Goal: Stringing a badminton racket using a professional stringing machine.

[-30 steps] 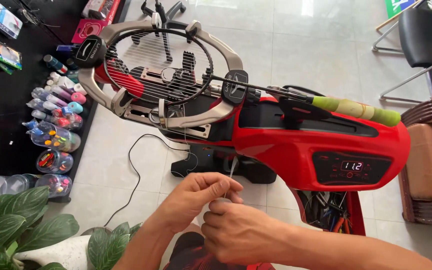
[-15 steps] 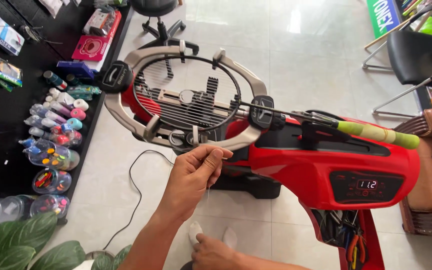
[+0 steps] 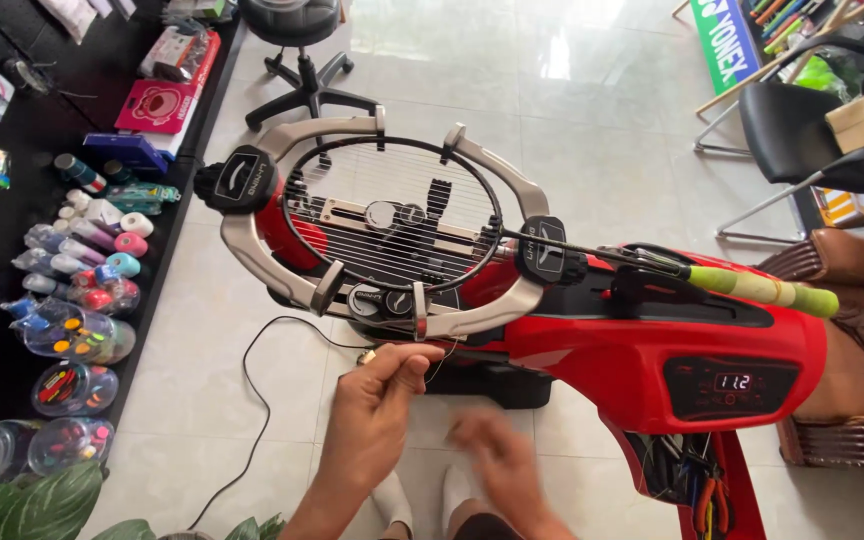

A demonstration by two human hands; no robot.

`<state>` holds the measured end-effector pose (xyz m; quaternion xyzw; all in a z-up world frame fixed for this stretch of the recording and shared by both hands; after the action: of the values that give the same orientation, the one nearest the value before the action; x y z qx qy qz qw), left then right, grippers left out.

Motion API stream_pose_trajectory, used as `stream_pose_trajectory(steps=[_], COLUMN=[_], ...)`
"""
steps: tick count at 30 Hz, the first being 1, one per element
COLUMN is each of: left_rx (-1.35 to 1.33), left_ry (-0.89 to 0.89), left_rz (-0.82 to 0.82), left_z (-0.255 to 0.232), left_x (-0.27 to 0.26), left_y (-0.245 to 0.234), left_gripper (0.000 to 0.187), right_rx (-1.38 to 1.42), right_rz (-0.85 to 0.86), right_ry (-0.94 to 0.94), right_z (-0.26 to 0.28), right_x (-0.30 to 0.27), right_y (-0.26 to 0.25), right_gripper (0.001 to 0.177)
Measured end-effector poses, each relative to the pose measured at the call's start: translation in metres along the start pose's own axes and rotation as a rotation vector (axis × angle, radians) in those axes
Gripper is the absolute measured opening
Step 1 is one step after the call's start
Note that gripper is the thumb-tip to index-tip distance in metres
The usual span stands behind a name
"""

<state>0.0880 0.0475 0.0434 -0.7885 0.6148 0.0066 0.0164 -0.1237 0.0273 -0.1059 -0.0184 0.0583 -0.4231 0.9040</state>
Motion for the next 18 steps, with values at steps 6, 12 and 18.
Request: stream_pose_trajectory(steps=[6,12,18], left_rx=[0.278,0.552,0.947], left_ry=[0.049,0.19,0.302], left_rz=[-0.096,-0.32,-0.553], left_z=[-0.021,-0.024,-0.012], left_x=[-0.009,0.004,0.027], left_y=[0.022,0.047,0.082], left_gripper=[0.029,0.011,0.025], right_rx=[1.177,1.539,1.476], right_rz=[-0.053,0.411,0.669], right_ry=[0.146,0.046,0.066], right_z=[0.067,0.073,0.03], right_x=[0.093,0.139,0.16], right_y=[-0.045,-0.04,-0.057], right_gripper=[0.044,0.05,0.052])
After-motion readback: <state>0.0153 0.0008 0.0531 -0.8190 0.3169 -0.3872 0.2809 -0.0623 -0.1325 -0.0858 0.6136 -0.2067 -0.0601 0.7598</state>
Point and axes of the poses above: each hand's wrist, its own x-axis towards the middle knuckle, its own y-axis out of the palm, z = x × y, the point moved 1 cm from there along x, towards the middle knuckle, and after that the axes turned 9 degrees about z, right-handed, at the moved point
